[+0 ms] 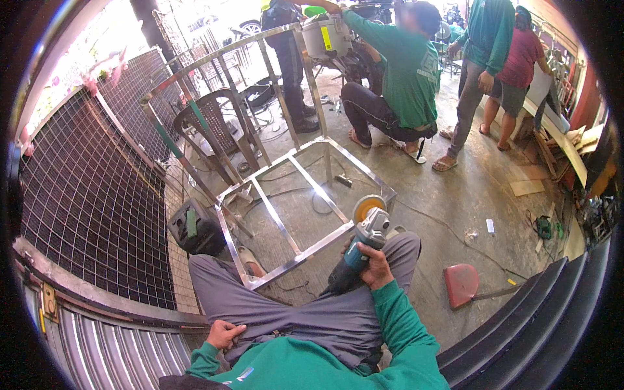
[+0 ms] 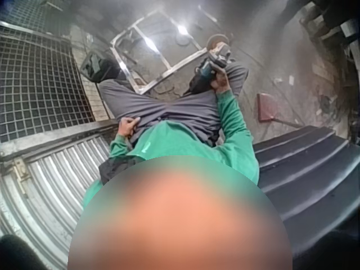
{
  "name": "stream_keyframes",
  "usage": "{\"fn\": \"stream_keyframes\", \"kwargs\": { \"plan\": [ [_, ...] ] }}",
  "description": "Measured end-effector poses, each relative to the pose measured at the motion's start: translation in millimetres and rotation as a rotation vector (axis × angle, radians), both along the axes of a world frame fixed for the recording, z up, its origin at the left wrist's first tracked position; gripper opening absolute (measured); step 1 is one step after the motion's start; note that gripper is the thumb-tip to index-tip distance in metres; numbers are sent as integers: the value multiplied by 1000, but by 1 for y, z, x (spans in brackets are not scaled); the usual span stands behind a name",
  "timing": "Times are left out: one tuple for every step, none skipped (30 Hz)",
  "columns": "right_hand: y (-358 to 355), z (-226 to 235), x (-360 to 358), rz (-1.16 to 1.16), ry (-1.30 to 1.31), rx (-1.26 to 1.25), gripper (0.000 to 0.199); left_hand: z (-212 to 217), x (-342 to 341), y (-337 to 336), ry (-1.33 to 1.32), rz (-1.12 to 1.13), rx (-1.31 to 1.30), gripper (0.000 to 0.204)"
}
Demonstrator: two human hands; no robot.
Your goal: The person sits on the floor and uses an angle grinder to smooth the edges of a rectangular metal frame. The person holds the frame with one hand and operates the grinder with the other, moving along the frame's edges.
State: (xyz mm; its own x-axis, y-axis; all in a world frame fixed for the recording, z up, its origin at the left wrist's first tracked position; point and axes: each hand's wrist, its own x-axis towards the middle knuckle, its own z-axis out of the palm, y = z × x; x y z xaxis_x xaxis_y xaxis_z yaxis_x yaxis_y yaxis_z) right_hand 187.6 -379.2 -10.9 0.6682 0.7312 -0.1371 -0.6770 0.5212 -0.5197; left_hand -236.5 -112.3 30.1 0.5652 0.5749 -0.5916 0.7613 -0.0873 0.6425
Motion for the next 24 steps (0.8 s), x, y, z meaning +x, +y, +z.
{"fn": "stream_keyframes", "kwargs": {
  "plan": [
    [0,0,0,0,-25,15,37,1,0,0,4,4,-11,57],
    [0,0,0,-1,-6,-3,37,2,1,0,8,8,-21,57],
    [0,0,0,0,-2,-6,37,3,1,0,6,5,-18,58],
    [0,0,0,3,-16,6,37,4,2,-1,3,2,-14,58],
    [0,0,1,1,7,-7,37,5,3,-1,23,2,0,58],
    [0,0,1,3,14,-6,37,5,3,-1,3,1,-11,58],
    [0,0,1,4,21,-5,38,6,3,-2,6,2,-11,58],
    [0,0,1,2,24,-4,38,6,3,-2,9,4,-12,58],
    [0,0,1,1,27,-3,38,6,3,-2,8,2,-10,58],
    [0,0,1,4,14,14,38,6,3,-2,8,0,-7,58],
    [0,0,1,2,29,0,38,6,3,-2,28,-1,5,58],
    [0,0,1,5,27,2,38,5,3,-2,7,-4,-1,58],
    [0,0,1,8,26,4,38,5,3,-2,8,-7,2,58],
    [0,0,1,6,24,1,38,4,2,-2,26,-9,19,58],
    [0,0,1,4,22,-2,38,4,2,-1,1,-14,15,59],
    [0,0,1,2,20,-6,38,3,2,-1,-5,-19,23,59],
    [0,0,1,4,23,-8,38,2,1,-1,1,-25,44,59],
    [0,1,1,6,26,-11,38,2,1,0,-14,-26,32,59],
    [0,1,1,9,12,-2,38,1,1,0,-16,-28,33,60],
    [0,1,1,7,33,-14,38,1,1,1,-8,-30,42,60],
    [0,1,1,7,38,-15,37,0,0,1,-7,-31,28,60],
    [0,1,1,8,26,-6,37,0,0,2,5,-31,22,60],
    [0,2,0,6,45,-17,37,0,0,2,37,-29,25,61],
    [0,2,0,5,47,-17,37,0,0,1,13,-34,25,61]
  ]
}}
